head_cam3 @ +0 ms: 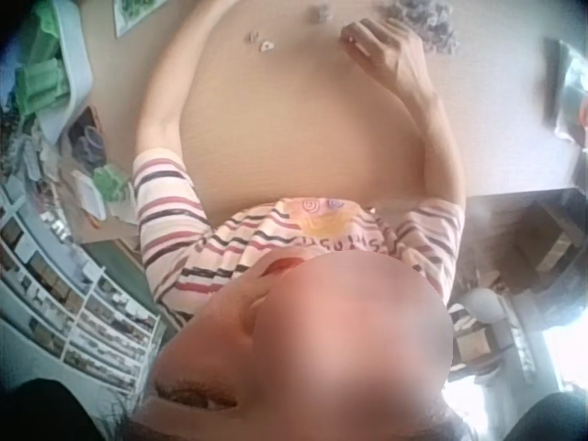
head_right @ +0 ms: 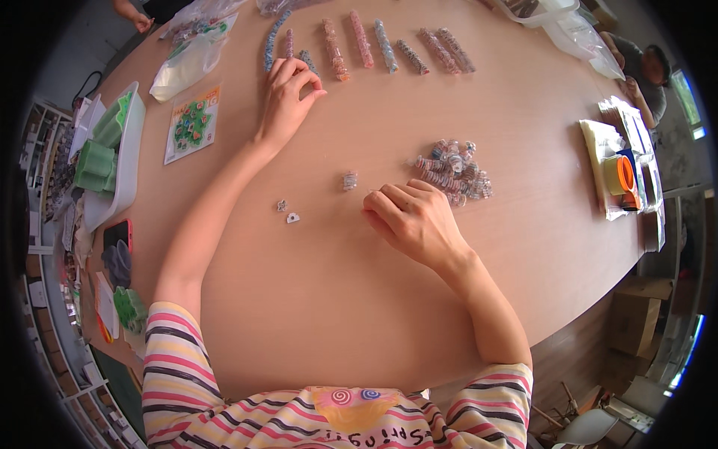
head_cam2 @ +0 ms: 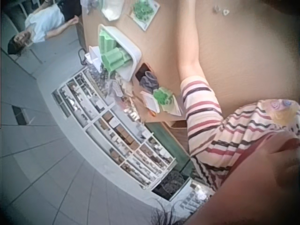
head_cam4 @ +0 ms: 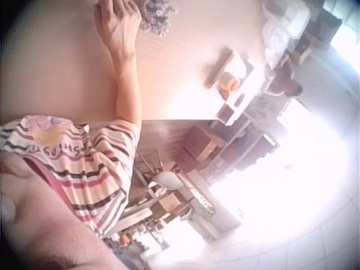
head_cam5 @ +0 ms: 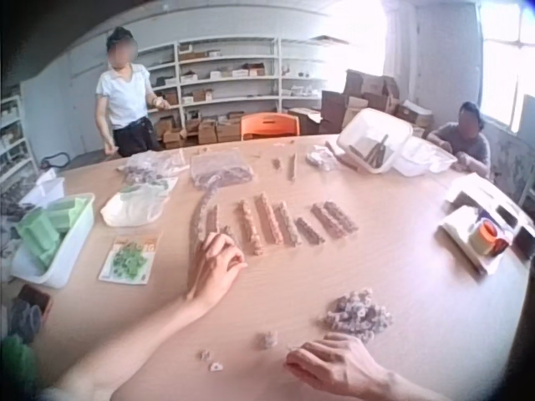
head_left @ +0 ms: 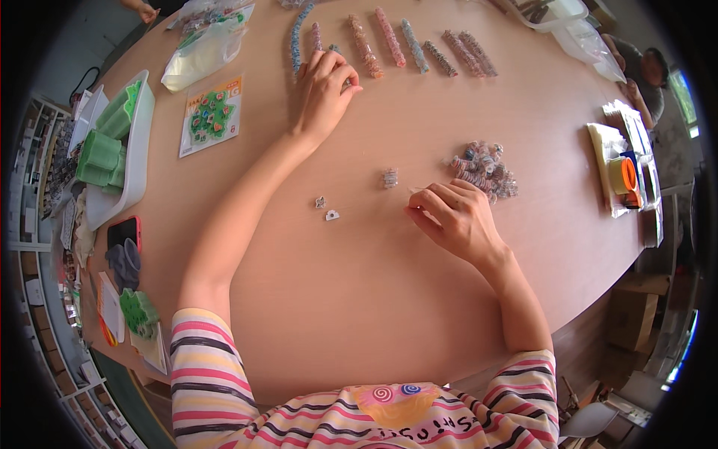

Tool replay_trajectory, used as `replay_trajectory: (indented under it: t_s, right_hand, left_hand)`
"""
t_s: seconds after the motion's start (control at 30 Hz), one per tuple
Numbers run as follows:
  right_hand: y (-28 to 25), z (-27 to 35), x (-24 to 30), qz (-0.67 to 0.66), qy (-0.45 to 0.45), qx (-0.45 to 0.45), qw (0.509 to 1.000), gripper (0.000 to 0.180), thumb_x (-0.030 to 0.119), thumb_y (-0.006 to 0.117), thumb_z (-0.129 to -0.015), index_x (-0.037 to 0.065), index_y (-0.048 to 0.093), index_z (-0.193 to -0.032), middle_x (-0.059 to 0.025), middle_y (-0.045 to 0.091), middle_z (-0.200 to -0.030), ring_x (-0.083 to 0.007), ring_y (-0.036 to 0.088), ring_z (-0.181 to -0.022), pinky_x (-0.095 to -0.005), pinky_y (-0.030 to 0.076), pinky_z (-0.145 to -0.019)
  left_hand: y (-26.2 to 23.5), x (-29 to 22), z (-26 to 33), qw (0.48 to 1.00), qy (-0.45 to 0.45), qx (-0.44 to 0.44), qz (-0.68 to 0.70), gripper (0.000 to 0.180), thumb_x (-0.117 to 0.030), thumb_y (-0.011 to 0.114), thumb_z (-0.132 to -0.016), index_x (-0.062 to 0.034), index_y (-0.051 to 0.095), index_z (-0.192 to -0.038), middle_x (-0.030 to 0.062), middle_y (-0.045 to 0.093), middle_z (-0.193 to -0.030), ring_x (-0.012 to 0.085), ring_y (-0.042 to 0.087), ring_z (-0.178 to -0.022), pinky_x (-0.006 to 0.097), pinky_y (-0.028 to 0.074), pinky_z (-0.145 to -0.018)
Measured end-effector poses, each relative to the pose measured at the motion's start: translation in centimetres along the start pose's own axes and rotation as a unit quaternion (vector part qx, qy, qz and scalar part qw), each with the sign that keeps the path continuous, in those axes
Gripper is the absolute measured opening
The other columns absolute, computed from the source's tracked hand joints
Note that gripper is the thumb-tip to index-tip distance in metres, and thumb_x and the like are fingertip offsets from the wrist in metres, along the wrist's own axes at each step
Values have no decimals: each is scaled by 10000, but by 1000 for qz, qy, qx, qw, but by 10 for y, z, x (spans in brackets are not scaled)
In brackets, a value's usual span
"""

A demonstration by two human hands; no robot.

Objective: The person assembles small plastic decorations by hand, combining them with small beads from sorting trays to create finished assemblies.

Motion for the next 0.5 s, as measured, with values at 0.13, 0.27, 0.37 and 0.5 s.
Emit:
replay_trajectory:
  t_s: [0.13, 0.27, 0.37, 0.5]
  right_hand:
    - [-2, -4, -3, -3, 4, -1, 1000, 164, 103, 741, -814, 106, 580, -845, 1, 596, -732, -180, 570, -605, -315, 445, -577]
    - [-6, -4, -3, -5, 25, -11, 1000, 110, 93, 720, -851, 102, 613, -873, -3, 620, -751, -178, 584, -610, -318, 427, -558]
    - [-6, -8, -3, -111, 110, -10, 988, 80, 52, 666, -901, 59, 610, -957, -50, 644, -780, -191, 609, -633, -308, 456, -578]
    - [19, 0, -11, -346, 293, 6, 891, 107, 54, 615, -955, -3, 565, -1031, -86, 663, -800, -161, 646, -683, -290, 496, -626]
  left_hand:
    - [6, 6, -7, 1000, 2, -18, -22, 176, -137, 809, -736, -77, 672, -830, 30, 575, -936, 239, 542, -951, 385, 433, -855]
    - [-27, -19, 1, 993, 2, 20, 119, 164, -100, 787, -779, -59, 698, -910, 33, 560, -942, 224, 561, -902, 354, 472, -806]
    - [-45, -39, 51, 921, 3, 255, 295, 259, -83, 784, -785, -89, 728, -1039, 14, 576, -1008, 198, 557, -900, 336, 486, -807]
    - [-73, -44, 100, 928, -13, 303, 218, 300, -74, 791, -778, -102, 733, -1072, 3, 576, -1026, 190, 551, -946, 334, 486, -809]
Point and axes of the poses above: each hand's wrist, its own z-axis away from the middle knuckle, its own y-axis out of the palm, x = y × z, the point moved 9 cm from there along -z, towards the middle knuckle
